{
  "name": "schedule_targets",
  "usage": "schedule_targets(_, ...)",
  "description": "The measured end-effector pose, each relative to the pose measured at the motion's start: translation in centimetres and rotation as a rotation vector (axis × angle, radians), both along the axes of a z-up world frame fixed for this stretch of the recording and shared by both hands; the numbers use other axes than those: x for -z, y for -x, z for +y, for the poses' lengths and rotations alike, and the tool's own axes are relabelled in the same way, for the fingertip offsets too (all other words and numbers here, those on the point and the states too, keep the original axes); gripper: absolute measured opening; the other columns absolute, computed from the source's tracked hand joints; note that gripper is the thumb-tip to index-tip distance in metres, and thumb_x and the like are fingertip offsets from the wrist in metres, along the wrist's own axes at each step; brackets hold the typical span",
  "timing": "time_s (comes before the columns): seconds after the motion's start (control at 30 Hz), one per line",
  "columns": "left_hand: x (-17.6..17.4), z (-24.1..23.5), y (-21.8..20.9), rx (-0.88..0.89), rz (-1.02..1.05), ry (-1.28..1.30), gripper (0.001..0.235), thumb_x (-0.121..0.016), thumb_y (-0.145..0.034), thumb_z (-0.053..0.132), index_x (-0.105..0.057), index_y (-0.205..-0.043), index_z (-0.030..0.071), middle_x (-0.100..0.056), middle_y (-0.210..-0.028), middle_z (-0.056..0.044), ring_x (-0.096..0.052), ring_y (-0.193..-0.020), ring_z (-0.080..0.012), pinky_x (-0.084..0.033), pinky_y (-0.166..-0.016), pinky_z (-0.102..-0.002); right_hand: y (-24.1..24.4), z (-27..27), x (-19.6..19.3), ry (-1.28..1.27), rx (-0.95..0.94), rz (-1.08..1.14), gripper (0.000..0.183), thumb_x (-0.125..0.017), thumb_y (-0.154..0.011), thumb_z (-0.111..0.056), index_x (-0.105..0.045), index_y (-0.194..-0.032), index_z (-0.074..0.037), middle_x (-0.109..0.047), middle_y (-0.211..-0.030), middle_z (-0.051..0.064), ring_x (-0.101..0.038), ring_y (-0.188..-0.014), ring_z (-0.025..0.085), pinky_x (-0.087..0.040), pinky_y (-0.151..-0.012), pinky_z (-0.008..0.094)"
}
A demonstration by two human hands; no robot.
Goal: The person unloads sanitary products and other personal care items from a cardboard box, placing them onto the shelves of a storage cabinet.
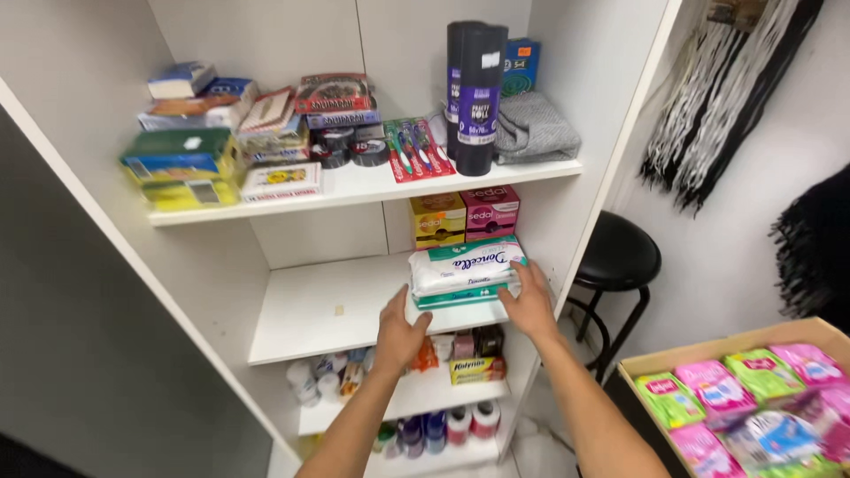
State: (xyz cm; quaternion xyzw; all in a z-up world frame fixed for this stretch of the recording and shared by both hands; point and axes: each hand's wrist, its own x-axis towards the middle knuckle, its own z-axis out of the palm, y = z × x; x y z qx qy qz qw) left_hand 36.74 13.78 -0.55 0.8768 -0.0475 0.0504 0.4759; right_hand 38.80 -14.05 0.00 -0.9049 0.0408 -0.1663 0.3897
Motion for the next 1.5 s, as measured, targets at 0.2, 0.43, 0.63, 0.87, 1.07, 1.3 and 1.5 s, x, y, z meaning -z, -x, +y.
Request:
schedule_targets(0.2,2.7,-2.5,-4.2,0.002,-0.028,0.151,0.096,-0.072,-0.099,0.044,-0.025,-0.178,0.017,-0.031,-0.178,-0.02,-0.017,-0.169,-0.0369,-0.025,-0.137,-0.046,-2.3,0.6,3.3,0.227,0.12,-0.022,0.083,-0.065,-0.099,-0.049,-0.042,-0.169,-0.011,-0.042,-0.167,0.031,-0.047,-0.153,0.049,-0.042,-0.125,0.056)
schedule_targets(0.43,6.6,-4.0,-7.2,-0.022,-0.032,0.207,0.09,-0.067,-0.1,0.057,-0.033,-0.176,0.023,-0.048,-0.171,-0.016,-0.034,-0.165,-0.0331,-0.036,-0.134,-0.044,-6.0,0.6,7.8,0.104,0.204,-0.191,0.102,-0.078,-0.089,-0.058,-0.047,-0.163,0.004,-0.056,-0.149,0.034,-0.055,-0.144,0.051,-0.045,-0.12,0.057)
schedule_targets(0.63,6.9,-2.8,-6.7,-0.143,-0.042,0.369,0.088,-0.071,-0.093,0.062,-0.045,-0.17,0.029,-0.054,-0.167,-0.015,-0.05,-0.155,-0.0336,-0.044,-0.128,-0.045,-4.7,1.5,7.1,-0.026,0.186,-0.196,0.099,-0.082,-0.082,-0.074,-0.065,-0.152,-0.006,-0.055,-0.146,0.022,-0.052,-0.143,0.046,-0.043,-0.119,0.055)
schedule_targets(0.87,7.8,-2.3,-5.3,-0.18,-0.159,0.713,0.07,-0.068,-0.098,0.054,-0.056,-0.158,0.02,-0.061,-0.149,-0.016,-0.065,-0.12,-0.0282,-0.059,-0.091,-0.035,-1.8,3.4,7.0,-0.74,0.106,-0.367,0.069,-0.089,-0.09,-0.034,-0.063,-0.146,-0.005,-0.07,-0.115,0.019,-0.07,-0.109,0.028,-0.056,-0.092,0.039)
schedule_targets(1.07,7.5,-4.4,-4.0,-0.162,-0.063,0.9,0.07,-0.065,-0.096,0.057,-0.056,-0.154,0.02,-0.053,-0.153,-0.016,-0.068,-0.126,-0.0369,-0.07,-0.087,-0.04,-4.0,1.3,9.3,-1.194,0.11,-0.341,0.057,-0.083,-0.087,-0.012,-0.071,-0.142,-0.006,-0.069,-0.123,0.02,-0.075,-0.108,0.029,-0.063,-0.083,0.042)
schedule_targets(1.3,6.4,-5.9,-2.9,-0.187,0.023,1.033,0.06,-0.058,-0.099,0.057,-0.056,-0.147,0.021,-0.058,-0.149,-0.023,-0.065,-0.13,-0.0406,-0.069,-0.092,-0.05,-1.8,-0.1,9.5,-1.468,0.116,-0.229,0.067,-0.08,-0.088,-0.01,-0.062,-0.153,-0.007,-0.068,-0.131,0.022,-0.076,-0.108,0.035,-0.064,-0.083,0.047)
schedule_targets(1.5,0.9,-7.6,5.3,-0.282,0.207,1.26,0.068,-0.056,-0.097,0.048,-0.046,-0.158,0.019,-0.037,-0.17,-0.027,-0.043,-0.152,-0.0538,-0.049,-0.112,-0.074,6.1,0.4,6.1,-1.488,0.227,-0.055,0.064,-0.078,-0.089,-0.014,-0.067,-0.152,-0.012,-0.069,-0.133,0.019,-0.073,-0.112,0.036,-0.062,-0.087,0.05)
